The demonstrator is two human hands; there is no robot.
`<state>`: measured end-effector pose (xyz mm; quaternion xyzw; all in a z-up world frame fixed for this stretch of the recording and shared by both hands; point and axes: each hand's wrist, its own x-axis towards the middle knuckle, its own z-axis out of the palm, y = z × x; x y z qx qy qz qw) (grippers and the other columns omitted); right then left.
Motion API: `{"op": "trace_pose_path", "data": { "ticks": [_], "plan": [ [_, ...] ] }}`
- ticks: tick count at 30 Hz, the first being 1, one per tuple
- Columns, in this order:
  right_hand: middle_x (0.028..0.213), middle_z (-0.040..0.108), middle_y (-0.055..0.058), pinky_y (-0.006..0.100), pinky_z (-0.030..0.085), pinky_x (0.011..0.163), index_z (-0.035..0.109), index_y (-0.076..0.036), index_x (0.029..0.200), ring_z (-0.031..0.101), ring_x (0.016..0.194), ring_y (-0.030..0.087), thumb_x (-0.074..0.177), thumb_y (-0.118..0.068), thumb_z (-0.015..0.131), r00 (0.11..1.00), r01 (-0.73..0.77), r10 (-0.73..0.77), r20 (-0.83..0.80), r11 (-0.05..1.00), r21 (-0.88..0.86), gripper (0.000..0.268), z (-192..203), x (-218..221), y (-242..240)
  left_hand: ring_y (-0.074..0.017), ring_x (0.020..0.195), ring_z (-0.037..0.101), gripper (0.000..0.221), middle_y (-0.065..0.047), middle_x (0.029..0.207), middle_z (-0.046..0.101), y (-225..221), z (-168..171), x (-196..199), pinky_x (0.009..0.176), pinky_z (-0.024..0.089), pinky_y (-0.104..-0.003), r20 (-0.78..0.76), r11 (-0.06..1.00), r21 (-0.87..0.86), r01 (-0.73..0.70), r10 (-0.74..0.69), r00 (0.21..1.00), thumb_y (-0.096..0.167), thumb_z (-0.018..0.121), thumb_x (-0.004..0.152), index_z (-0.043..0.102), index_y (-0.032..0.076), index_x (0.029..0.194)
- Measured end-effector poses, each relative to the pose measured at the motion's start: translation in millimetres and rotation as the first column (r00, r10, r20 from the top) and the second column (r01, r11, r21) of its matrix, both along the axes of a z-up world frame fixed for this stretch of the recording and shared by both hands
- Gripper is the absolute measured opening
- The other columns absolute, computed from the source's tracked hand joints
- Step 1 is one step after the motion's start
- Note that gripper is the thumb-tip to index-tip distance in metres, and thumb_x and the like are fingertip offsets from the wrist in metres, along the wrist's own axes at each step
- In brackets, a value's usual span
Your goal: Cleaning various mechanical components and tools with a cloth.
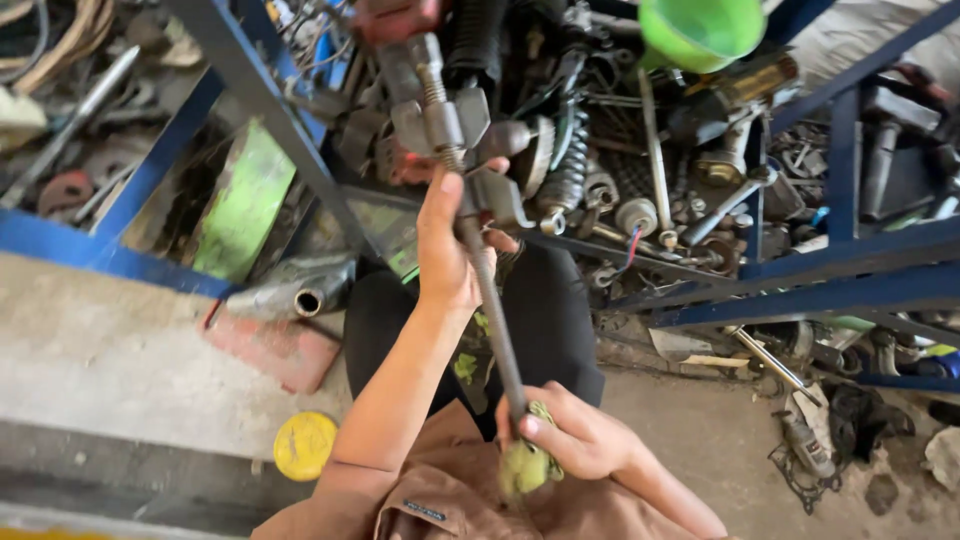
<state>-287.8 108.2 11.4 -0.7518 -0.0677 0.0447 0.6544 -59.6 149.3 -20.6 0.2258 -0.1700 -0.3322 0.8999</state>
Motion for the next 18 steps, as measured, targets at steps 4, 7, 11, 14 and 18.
{"op": "trace_pose_path", "data": {
  "ticks": [4, 7, 11, 14, 18],
  "plan": [
    [0.069, 0.065, 0.013, 0.038, 0.048, 0.059, 0.066, -0.004, 0.104, 0.064, 0.063, 0.029, 0.106, -0.024, 0.051, 0.986, -0.04, 0.008, -0.166, 0.981, -0.189, 0.024, 24.0, 25.1, -4.6, -0.0162, 0.076, 0.07, 0.042, -0.019, 0.126, 0.068, 17.4, -19.4, 12.1, 0.051, 0.059, -0.031, -0.184, 0.996, -0.06, -0.072, 0.06, 0.981, 0.03, 0.058, 0.11, 0.048, 0.006, 0.143],
    [0.061, 0.065, 0.014, 0.041, 0.049, 0.052, 0.061, -0.002, 0.095, 0.067, 0.056, 0.03, 0.1, -0.03, 0.059, 0.922, 0.001, -0.176, -0.345, 0.892, -0.451, 0.028, 23.2, 31.2, -12.9, -0.0148, 0.082, 0.071, 0.043, -0.017, 0.125, 0.068, 33.2, -10.7, 13.9, 0.05, 0.057, -0.029, -0.118, 0.984, 0.008, -0.176, 0.176, 0.977, 0.026, 0.058, 0.107, 0.054, 0.002, 0.143],
    [0.065, 0.062, 0.016, 0.041, 0.049, 0.054, 0.063, 0.002, 0.098, 0.062, 0.057, 0.031, 0.102, -0.029, 0.058, 0.981, 0.139, -0.186, -0.048, 0.861, -0.488, 0.032, 37.3, 48.5, -11.5, -0.0132, 0.072, 0.069, 0.038, -0.013, 0.121, 0.069, 40.0, -7.3, 23.8, 0.05, 0.057, -0.03, -0.132, 0.961, 0.12, -0.249, 0.264, 0.955, 0.027, 0.06, 0.105, 0.056, 0.007, 0.136],
    [0.081, 0.064, 0.016, 0.039, 0.051, 0.069, 0.064, 0.003, 0.101, 0.062, 0.073, 0.026, 0.11, -0.037, 0.047, 0.985, 0.05, -0.068, -0.158, 0.993, -0.11, 0.044, 7.5, 52.0, -1.9, -0.0126, 0.07, 0.068, 0.036, -0.014, 0.119, 0.071, 39.2, -7.9, 30.8, 0.045, 0.051, -0.027, -0.215, 0.958, 0.122, -0.261, 0.282, 0.935, 0.029, 0.06, 0.107, 0.057, 0.004, 0.132],
    [0.105, 0.072, 0.017, 0.036, 0.056, 0.09, 0.062, 0.003, 0.098, 0.069, 0.097, 0.022, 0.101, -0.054, 0.036, 0.882, 0.259, 0.137, -0.451, 0.658, 0.707, 0.063, -32.8, 46.2, 32.5, -0.009, 0.061, 0.062, 0.04, -0.013, 0.118, 0.073, 39.2, -11.7, 28.1, 0.042, 0.044, -0.024, -0.128, 0.934, 0.172, -0.315, 0.338, 0.933, 0.032, 0.063, 0.105, 0.06, 0.006, 0.135]
  ]
}}
